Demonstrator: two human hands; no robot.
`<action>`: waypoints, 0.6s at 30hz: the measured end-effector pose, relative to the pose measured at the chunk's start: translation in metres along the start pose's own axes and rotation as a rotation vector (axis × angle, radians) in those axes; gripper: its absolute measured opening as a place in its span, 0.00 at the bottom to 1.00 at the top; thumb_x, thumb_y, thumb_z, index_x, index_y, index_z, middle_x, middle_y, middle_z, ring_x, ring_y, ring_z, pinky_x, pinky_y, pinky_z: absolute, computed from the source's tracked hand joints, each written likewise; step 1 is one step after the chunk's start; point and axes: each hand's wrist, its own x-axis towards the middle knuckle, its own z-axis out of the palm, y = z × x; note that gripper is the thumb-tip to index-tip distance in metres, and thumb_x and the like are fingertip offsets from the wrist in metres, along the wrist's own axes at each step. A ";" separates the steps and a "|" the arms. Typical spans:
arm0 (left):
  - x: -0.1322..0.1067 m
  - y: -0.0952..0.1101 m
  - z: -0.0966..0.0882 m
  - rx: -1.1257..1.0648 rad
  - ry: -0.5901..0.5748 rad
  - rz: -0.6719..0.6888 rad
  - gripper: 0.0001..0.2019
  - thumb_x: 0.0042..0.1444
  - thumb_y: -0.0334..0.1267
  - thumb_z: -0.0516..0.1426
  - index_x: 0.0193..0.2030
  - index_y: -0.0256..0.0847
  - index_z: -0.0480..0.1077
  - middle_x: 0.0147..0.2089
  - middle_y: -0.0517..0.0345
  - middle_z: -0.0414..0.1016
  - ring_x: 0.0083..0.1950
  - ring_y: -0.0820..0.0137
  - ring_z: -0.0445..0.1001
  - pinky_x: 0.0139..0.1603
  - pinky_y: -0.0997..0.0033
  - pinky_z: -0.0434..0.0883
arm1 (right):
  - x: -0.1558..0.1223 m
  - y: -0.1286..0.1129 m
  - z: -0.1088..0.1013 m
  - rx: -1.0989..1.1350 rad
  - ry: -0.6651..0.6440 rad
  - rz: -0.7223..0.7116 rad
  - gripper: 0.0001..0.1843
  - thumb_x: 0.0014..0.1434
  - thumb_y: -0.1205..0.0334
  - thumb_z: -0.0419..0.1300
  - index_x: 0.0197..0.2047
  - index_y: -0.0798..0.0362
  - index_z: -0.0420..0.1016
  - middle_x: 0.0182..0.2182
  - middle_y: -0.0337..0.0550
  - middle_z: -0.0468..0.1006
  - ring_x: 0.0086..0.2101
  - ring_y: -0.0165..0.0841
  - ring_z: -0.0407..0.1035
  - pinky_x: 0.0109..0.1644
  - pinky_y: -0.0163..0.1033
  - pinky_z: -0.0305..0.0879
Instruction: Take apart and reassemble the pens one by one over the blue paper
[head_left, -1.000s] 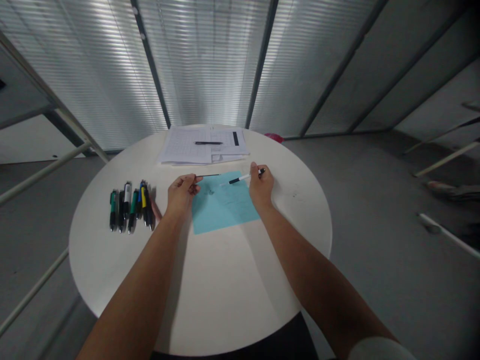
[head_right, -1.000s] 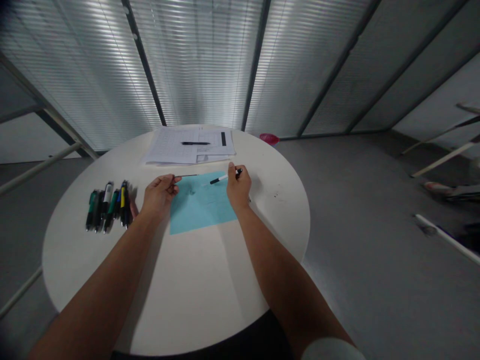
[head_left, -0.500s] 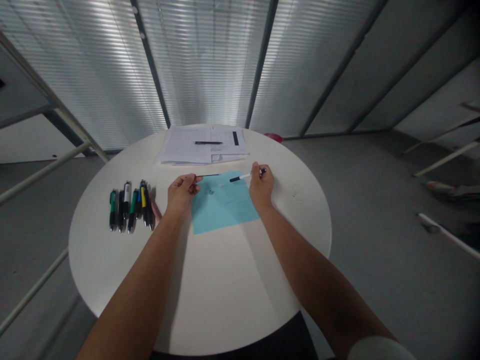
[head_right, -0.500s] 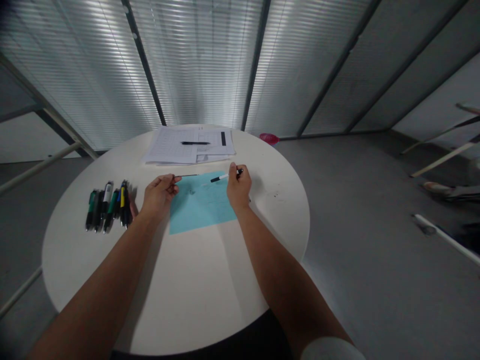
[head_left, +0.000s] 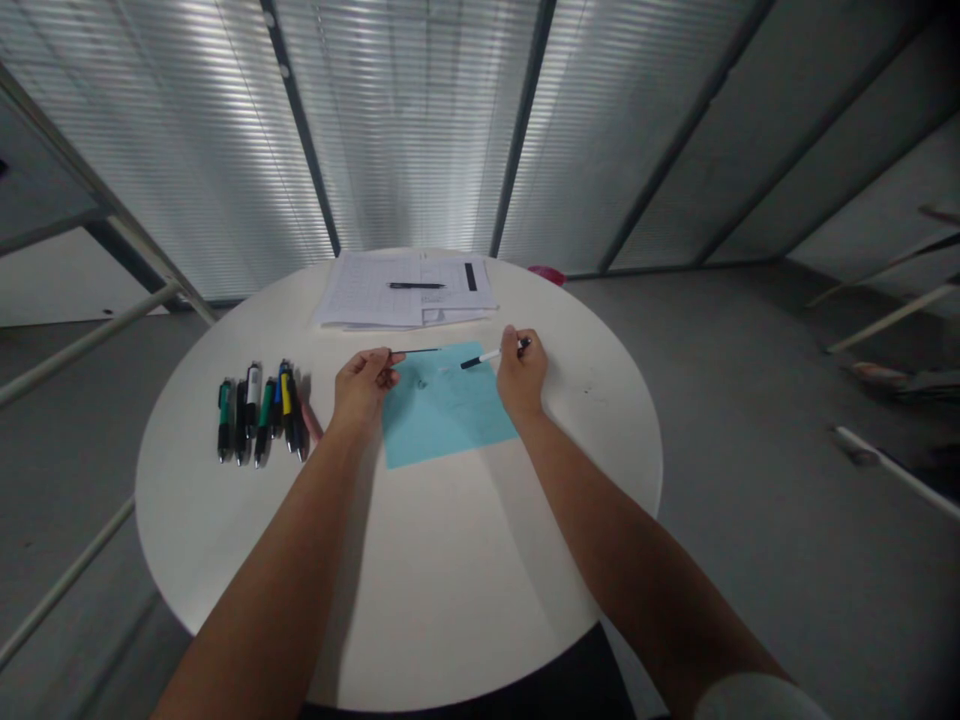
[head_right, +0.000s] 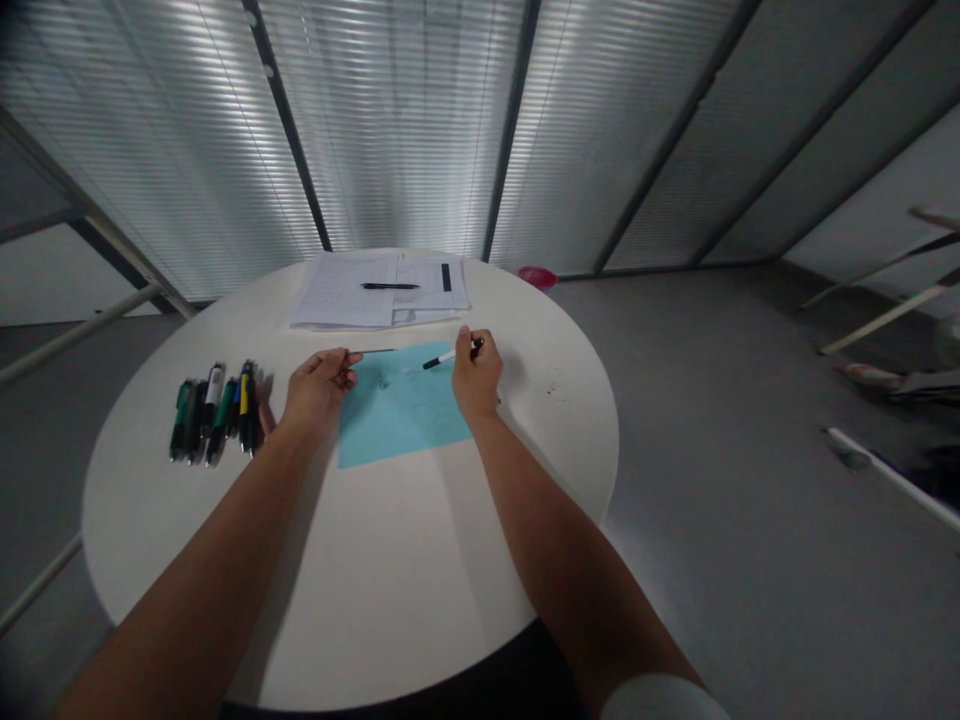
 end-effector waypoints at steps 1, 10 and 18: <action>0.000 0.000 0.000 -0.001 -0.002 -0.003 0.09 0.46 0.37 0.67 0.30 0.36 0.72 0.32 0.53 0.80 0.26 0.77 0.70 0.30 0.74 0.67 | -0.001 0.000 0.000 -0.010 -0.019 -0.010 0.20 0.66 0.47 0.51 0.28 0.49 0.59 0.20 0.31 0.59 0.23 0.28 0.56 0.31 0.36 0.51; 0.001 -0.002 -0.001 -0.005 -0.010 0.004 0.11 0.44 0.39 0.68 0.30 0.36 0.73 0.32 0.52 0.80 0.26 0.77 0.70 0.30 0.73 0.67 | -0.004 -0.002 0.000 -0.032 -0.060 -0.051 0.20 0.67 0.47 0.51 0.27 0.49 0.60 0.19 0.31 0.57 0.23 0.28 0.55 0.30 0.36 0.50; 0.001 -0.003 -0.001 0.009 -0.007 0.012 0.11 0.46 0.39 0.67 0.31 0.36 0.73 0.34 0.51 0.80 0.27 0.77 0.70 0.30 0.74 0.68 | -0.004 0.002 0.004 0.121 -0.112 0.023 0.20 0.64 0.41 0.52 0.36 0.50 0.70 0.24 0.34 0.68 0.25 0.28 0.63 0.32 0.35 0.59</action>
